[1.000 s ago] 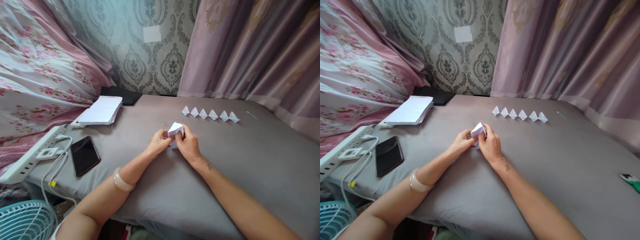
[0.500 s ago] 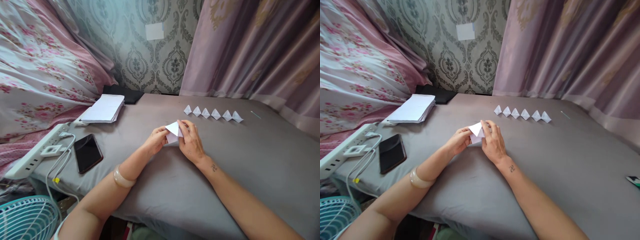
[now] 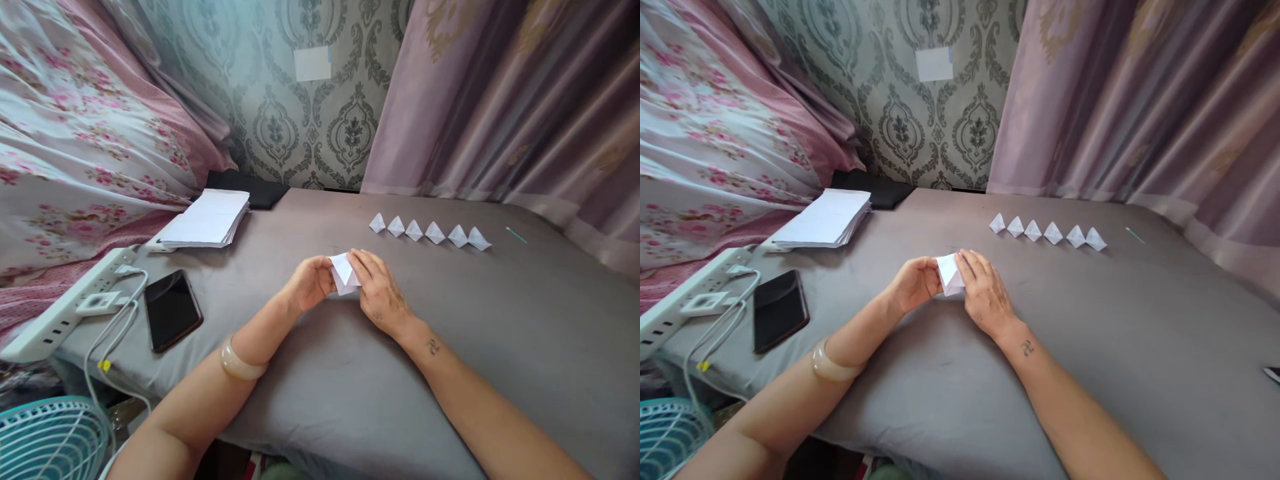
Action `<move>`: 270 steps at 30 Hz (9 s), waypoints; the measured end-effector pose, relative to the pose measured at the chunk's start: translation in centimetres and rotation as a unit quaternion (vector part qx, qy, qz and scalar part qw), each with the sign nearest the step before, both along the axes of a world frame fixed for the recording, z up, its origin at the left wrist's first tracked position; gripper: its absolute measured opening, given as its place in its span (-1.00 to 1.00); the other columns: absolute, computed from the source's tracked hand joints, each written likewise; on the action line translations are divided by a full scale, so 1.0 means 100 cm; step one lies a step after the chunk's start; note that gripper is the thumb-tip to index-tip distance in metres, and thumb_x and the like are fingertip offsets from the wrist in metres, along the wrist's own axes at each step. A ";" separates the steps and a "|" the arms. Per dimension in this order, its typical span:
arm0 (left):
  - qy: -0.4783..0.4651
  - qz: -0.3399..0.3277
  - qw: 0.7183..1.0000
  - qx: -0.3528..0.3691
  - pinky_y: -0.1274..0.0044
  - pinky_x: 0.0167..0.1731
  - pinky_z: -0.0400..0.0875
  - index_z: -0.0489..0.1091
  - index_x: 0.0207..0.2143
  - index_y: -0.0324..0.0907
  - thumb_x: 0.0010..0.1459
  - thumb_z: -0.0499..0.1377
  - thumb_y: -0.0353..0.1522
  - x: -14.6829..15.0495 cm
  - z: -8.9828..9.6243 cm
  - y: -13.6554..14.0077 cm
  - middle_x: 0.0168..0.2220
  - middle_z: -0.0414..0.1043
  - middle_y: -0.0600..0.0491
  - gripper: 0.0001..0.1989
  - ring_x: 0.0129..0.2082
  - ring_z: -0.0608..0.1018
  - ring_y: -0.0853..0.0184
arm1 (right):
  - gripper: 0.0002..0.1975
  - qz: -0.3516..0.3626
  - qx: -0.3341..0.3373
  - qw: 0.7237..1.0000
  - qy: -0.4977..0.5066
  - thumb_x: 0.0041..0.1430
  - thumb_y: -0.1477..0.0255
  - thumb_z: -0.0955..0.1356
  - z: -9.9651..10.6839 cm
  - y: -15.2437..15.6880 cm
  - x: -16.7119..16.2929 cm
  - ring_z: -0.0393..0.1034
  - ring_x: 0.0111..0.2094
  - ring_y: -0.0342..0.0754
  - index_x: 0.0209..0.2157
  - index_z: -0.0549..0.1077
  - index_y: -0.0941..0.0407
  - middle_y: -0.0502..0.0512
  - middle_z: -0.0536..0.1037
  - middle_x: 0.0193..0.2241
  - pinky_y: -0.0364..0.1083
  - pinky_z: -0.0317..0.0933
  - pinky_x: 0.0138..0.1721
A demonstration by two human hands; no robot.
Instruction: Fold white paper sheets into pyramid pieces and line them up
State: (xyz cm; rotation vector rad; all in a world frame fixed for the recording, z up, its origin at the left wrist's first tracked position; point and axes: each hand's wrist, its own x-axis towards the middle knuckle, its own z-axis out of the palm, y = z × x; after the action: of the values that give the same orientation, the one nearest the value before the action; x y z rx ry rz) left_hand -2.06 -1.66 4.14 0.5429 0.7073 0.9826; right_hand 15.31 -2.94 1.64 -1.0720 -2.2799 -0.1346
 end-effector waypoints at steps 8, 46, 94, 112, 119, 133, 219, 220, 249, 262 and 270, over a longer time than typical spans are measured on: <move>0.048 0.027 0.998 -0.034 0.55 -0.39 0.40 0.40 -0.39 -0.25 0.14 0.16 -0.35 0.002 0.003 -0.003 -0.45 0.48 0.01 -0.87 -0.47 0.51 0.39 | -0.34 0.029 -0.043 0.997 0.048 0.10 0.66 0.14 -0.002 0.000 -0.001 0.02 0.27 0.12 0.26 0.19 0.10 0.24 0.22 0.24 0.23 0.11 0.20; 0.171 0.015 0.975 0.145 0.39 -0.17 0.48 0.56 -0.21 -0.32 -0.10 0.39 -0.19 0.007 -0.013 -0.006 -0.30 0.58 -0.10 -0.56 -0.32 0.58 0.27 | -0.59 -0.016 -0.428 0.748 0.508 -0.04 0.10 0.44 0.018 0.013 0.013 0.44 -0.39 -0.09 -0.28 0.59 0.13 0.09 0.62 -0.36 -0.10 0.29 -0.32; 0.667 -0.006 0.619 0.415 0.51 -0.33 0.30 0.43 -0.10 -0.18 0.11 0.00 -0.47 0.005 -0.035 0.005 -0.40 0.44 0.01 -0.67 -0.41 0.44 0.33 | -0.76 -0.122 -0.200 0.972 0.009 0.18 0.51 0.26 -0.001 0.023 0.026 0.39 -0.24 0.00 -0.13 0.47 0.15 0.18 0.50 -0.24 -0.05 0.24 -0.20; 0.672 -0.024 0.604 0.427 0.53 -0.34 0.31 0.54 -0.15 -0.13 0.17 -0.01 -0.44 -0.002 -0.036 0.009 -0.37 0.41 -0.02 -0.66 -0.44 0.43 0.35 | -0.51 0.009 -0.137 0.979 -0.152 0.23 0.64 0.11 0.000 -0.020 0.030 0.28 -0.16 0.05 0.11 0.38 0.08 0.21 0.46 -0.12 -0.02 0.22 -0.24; 0.700 -0.025 0.595 0.394 0.48 -0.28 0.32 0.52 -0.11 -0.04 0.20 0.01 -0.42 -0.002 -0.029 0.001 -0.29 0.36 -0.04 -0.66 -0.25 0.45 0.26 | -0.49 0.012 -0.144 0.978 -0.150 0.24 0.63 0.11 -0.003 -0.019 0.031 0.25 -0.17 0.04 0.13 0.38 0.06 0.21 0.44 -0.10 -0.01 0.21 -0.20; 0.640 -0.009 0.563 0.522 0.40 -0.08 0.30 0.51 -0.14 -0.19 0.25 -0.01 -0.43 -0.003 -0.038 0.006 -0.13 0.38 -0.11 -0.70 -0.14 0.36 0.23 | -0.50 0.006 -0.170 0.978 -0.120 0.23 0.63 0.13 -0.003 -0.017 0.030 0.26 -0.17 0.02 0.06 0.45 -0.03 0.16 0.42 -0.11 0.00 0.22 -0.16; 0.601 0.111 0.492 0.620 0.45 -0.02 0.45 0.44 -0.15 -0.17 0.30 -0.04 -0.42 0.000 -0.029 -0.003 -0.06 0.52 -0.06 -0.74 -0.03 0.53 0.30 | -0.69 -0.040 -0.028 0.998 0.048 0.34 0.35 0.19 0.007 0.011 0.025 0.31 -0.20 -0.01 -0.18 0.57 0.01 0.10 0.55 -0.24 -0.03 0.15 -0.12; 0.613 0.094 0.477 0.623 0.43 0.01 0.44 0.44 -0.13 -0.18 0.29 -0.05 -0.44 0.002 -0.030 -0.003 -0.04 0.51 -0.06 -0.73 0.01 0.52 0.28 | -0.67 -0.051 -0.019 0.998 0.023 0.34 0.37 0.18 0.006 0.011 0.026 0.30 -0.18 0.00 -0.18 0.56 0.01 0.11 0.55 -0.24 -0.03 0.13 -0.12; 0.605 -0.065 0.610 0.508 0.48 -0.13 0.42 0.55 -0.22 -0.16 0.04 0.03 -0.53 -0.027 -0.027 0.018 -0.14 0.52 -0.03 -0.65 -0.19 0.54 0.28 | -0.53 -0.050 -0.185 0.970 -0.146 0.18 0.64 0.17 0.011 -0.008 0.029 0.31 -0.14 -0.01 -0.01 0.49 -0.04 0.10 0.46 -0.08 -0.05 0.15 -0.18; 0.592 -0.058 0.599 0.537 0.44 -0.09 0.36 0.53 -0.21 -0.17 0.20 0.16 -0.20 -0.022 -0.030 0.022 -0.17 0.48 -0.06 -0.74 -0.16 0.49 0.26 | -0.66 -0.066 -0.137 0.983 -0.104 0.20 0.35 0.25 0.007 -0.011 0.021 0.30 -0.16 0.03 -0.01 0.45 0.04 0.14 0.45 -0.16 0.01 0.16 -0.13; 0.624 -0.052 0.565 0.538 0.43 -0.10 0.36 0.49 -0.22 -0.22 0.34 -0.06 -0.25 -0.020 -0.034 0.024 -0.18 0.48 -0.08 -0.63 -0.16 0.47 0.25 | -0.75 -0.096 -0.150 0.983 -0.031 0.28 0.34 0.24 -0.004 0.001 0.020 0.32 -0.16 0.03 -0.18 0.52 0.07 0.12 0.48 -0.23 -0.04 0.20 -0.21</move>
State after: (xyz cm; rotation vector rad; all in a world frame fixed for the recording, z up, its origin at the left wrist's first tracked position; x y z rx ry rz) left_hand -4.09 0.70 0.72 2.5231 1.2178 0.6862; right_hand 17.30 -2.80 1.22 -1.4626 -2.2972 0.1046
